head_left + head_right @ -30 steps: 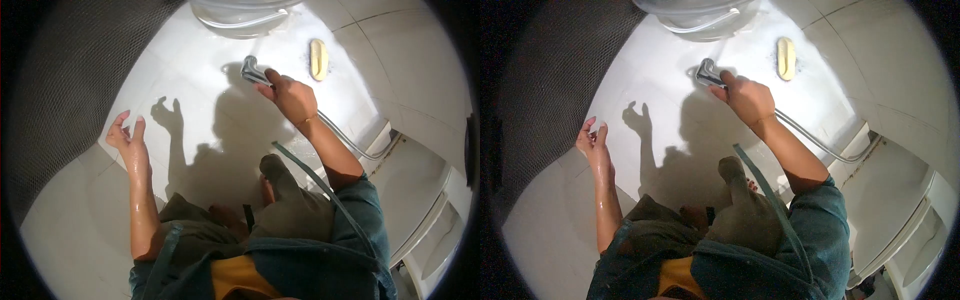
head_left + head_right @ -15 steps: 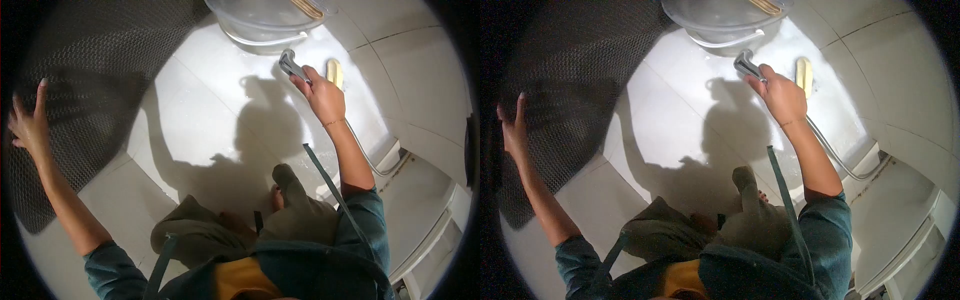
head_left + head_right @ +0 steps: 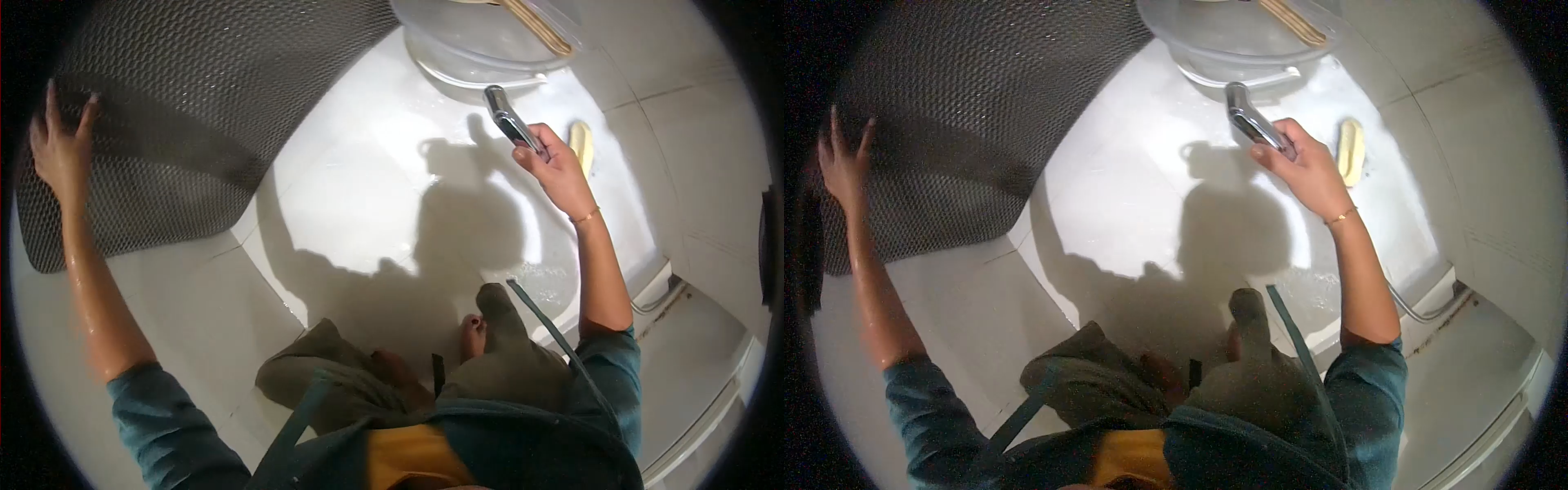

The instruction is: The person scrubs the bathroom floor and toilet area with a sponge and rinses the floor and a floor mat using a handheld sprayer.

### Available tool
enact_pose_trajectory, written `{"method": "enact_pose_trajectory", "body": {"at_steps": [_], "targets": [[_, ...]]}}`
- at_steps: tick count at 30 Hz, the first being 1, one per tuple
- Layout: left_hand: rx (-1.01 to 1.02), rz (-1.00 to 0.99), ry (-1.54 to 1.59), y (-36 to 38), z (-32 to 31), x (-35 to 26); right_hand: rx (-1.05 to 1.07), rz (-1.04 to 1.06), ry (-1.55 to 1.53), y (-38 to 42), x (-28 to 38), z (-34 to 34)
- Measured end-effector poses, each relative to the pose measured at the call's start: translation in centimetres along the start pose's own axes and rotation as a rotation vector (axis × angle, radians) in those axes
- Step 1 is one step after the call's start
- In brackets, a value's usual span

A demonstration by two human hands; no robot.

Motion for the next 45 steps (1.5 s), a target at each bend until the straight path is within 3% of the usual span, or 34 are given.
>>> {"method": "enact_pose_trajectory", "body": {"at_steps": [2,11,14,16,20,26,27,38,40,42,43,45], "targets": [[-0.186,-0.055,0.138,0.1,3.1,-1.2,-0.014,-0.114,0.189,0.0,0.2,-0.3],[-0.182,0.032,0.274,4.0,6.5,-3.4,-0.054,-0.012,0.090,-0.3,0.4,-1.3],[-0.137,0.055,0.227,4.7,5.6,-3.8,-0.239,0.074,0.220,-0.7,2.2,0.4],[-0.096,0.081,0.216,4.1,4.5,-4.1,-0.548,0.582,0.476,0.4,6.7,0.4],[-0.115,0.169,0.178,5.0,3.2,-2.9,-0.725,0.496,0.657,-2.2,8.0,-1.6],[-0.142,0.116,0.200,5.4,4.2,-3.2,-0.919,0.483,0.730,-4.9,7.5,-3.0],[-0.143,0.090,0.204,5.5,4.3,-3.1,-0.971,0.584,0.747,-4.6,7.6,-3.2],[-0.149,0.091,0.230,5.6,4.1,-3.2,-0.846,0.687,0.624,-1.0,7.3,-6.3],[-0.139,0.102,0.240,5.4,4.0,-3.1,-0.700,0.784,0.584,0.6,6.5,-8.1],[-0.138,0.103,0.243,5.3,3.8,-3.1,-0.492,0.692,0.596,1.7,5.7,-10.0],[-0.138,0.108,0.231,5.5,3.7,-3.0,-0.490,0.704,0.592,2.5,6.0,-10.7],[-0.144,0.117,0.236,6.0,3.4,-2.9,-0.194,0.718,0.645,3.3,6.3,-14.0]]}}
Point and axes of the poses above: each hand's wrist, its own y-axis away from the middle knuckle, its own z-axis out of the back of the hand, x = y × z, the point moved 7 cm from there along -y, towards the middle knuckle, and after that the axes turned 15 degrees about -z, right-handed, at the moved point
